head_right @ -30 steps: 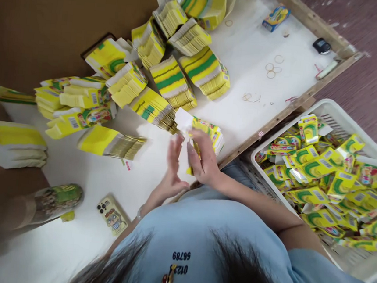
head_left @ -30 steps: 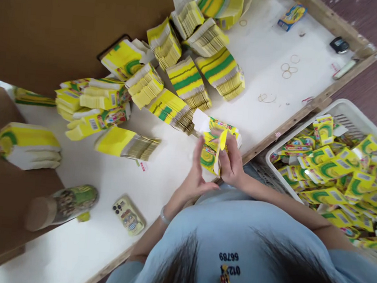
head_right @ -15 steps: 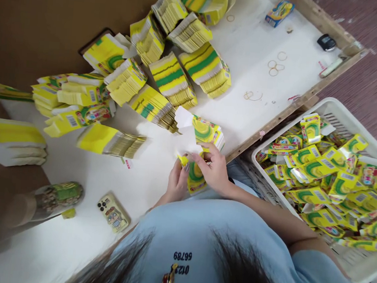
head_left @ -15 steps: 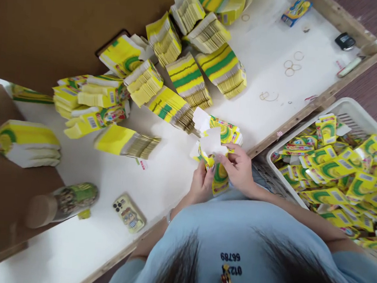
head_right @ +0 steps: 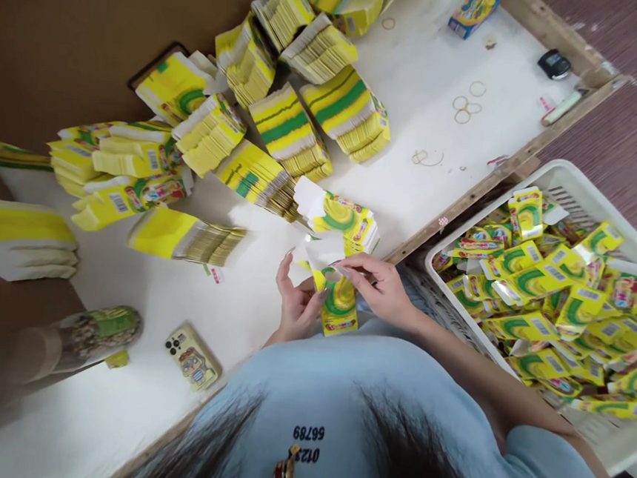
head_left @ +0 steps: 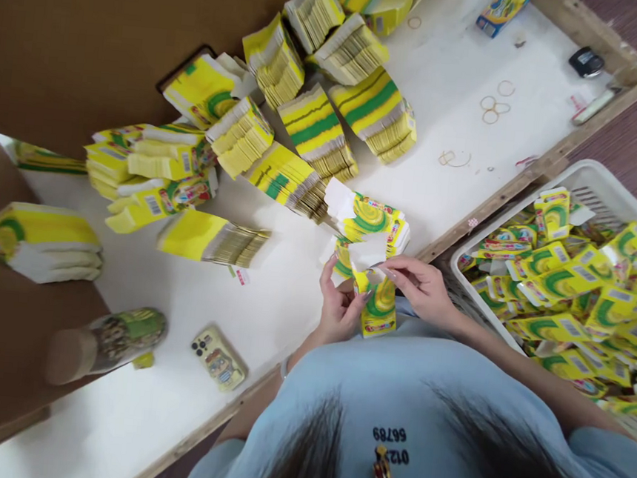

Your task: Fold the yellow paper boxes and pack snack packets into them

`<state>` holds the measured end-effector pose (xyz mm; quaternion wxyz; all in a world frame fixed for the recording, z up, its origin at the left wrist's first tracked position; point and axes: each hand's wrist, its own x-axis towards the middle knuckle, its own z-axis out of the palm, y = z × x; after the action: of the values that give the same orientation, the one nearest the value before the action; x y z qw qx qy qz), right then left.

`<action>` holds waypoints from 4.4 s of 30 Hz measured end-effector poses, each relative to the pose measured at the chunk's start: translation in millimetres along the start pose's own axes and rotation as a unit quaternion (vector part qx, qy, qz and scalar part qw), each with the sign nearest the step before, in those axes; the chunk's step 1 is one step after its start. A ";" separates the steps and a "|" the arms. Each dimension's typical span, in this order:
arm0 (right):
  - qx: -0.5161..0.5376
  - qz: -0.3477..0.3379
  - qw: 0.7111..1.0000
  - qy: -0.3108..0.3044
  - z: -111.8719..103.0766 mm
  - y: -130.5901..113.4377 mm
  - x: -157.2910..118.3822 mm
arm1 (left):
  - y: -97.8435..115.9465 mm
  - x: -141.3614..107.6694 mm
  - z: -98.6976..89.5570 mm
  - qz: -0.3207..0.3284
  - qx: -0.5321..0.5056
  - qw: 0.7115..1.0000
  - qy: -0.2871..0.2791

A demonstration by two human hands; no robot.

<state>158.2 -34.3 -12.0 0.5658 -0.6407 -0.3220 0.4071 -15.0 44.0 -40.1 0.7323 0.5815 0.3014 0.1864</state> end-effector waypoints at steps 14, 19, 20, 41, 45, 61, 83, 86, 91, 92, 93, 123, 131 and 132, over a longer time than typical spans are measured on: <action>-0.075 -0.079 0.992 0.065 -10.8 9.1 -2.9 | 18.2 18.0 -2.1 -0.008 -0.005 1.000 -0.026; -0.098 -0.147 0.979 -0.106 -33.4 4.1 -2.2 | 21.5 18.7 -5.9 -0.019 0.030 0.998 -0.053; -0.084 -0.127 0.981 -0.119 -33.2 1.4 -3.6 | 24.7 19.3 -7.3 -0.015 0.047 0.997 -0.051; -0.155 0.076 0.985 0.020 -78.9 -12.4 -13.8 | 17.7 51.0 -52.4 0.109 0.367 0.908 0.172; -0.547 0.113 0.811 0.178 -160.3 -15.6 -32.6 | -1.5 84.2 -87.7 -0.011 0.437 0.866 0.242; -0.303 -0.344 0.889 -0.001 53.1 9.0 51.7 | 34.8 27.7 -78.1 0.217 0.375 0.877 0.210; -0.011 -0.020 0.990 0.136 42.4 -6.7 19.8 | 11.5 13.7 -6.3 0.006 0.083 0.995 0.054; -0.030 -0.062 0.990 0.124 37.2 -3.4 11.1 | 12.9 7.8 -4.0 -0.008 0.043 0.998 0.045; -0.076 -0.125 0.989 0.031 13.1 -0.6 0.7 | 13.2 1.4 -11.2 0.016 0.021 0.999 -0.027; -0.077 -0.125 0.989 0.008 8.7 -0.2 -0.1 | 13.0 0.8 -13.3 0.006 0.025 0.999 -0.048; -0.080 -0.125 0.989 -0.012 5.4 0.3 -0.6 | 13.1 0.7 -15.1 -0.005 0.025 0.997 -0.071; 0.133 0.117 0.963 -0.201 -12.5 1.3 3.8 | 27.8 12.0 -22.7 0.004 0.169 0.984 -0.050; -0.401 0.167 0.893 0.117 -168.4 -17.9 -29.0 | 0.8 87.9 -81.3 0.032 0.412 0.868 0.274; -0.480 0.189 0.847 0.131 -190.0 -21.9 -36.3 | -2.0 95.0 -87.3 0.004 0.416 0.873 0.255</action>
<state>310.8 -150.6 20.8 0.1370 -0.9282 -0.2723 0.2133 -1.5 167.3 -75.8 0.3200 0.7661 0.5246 0.1884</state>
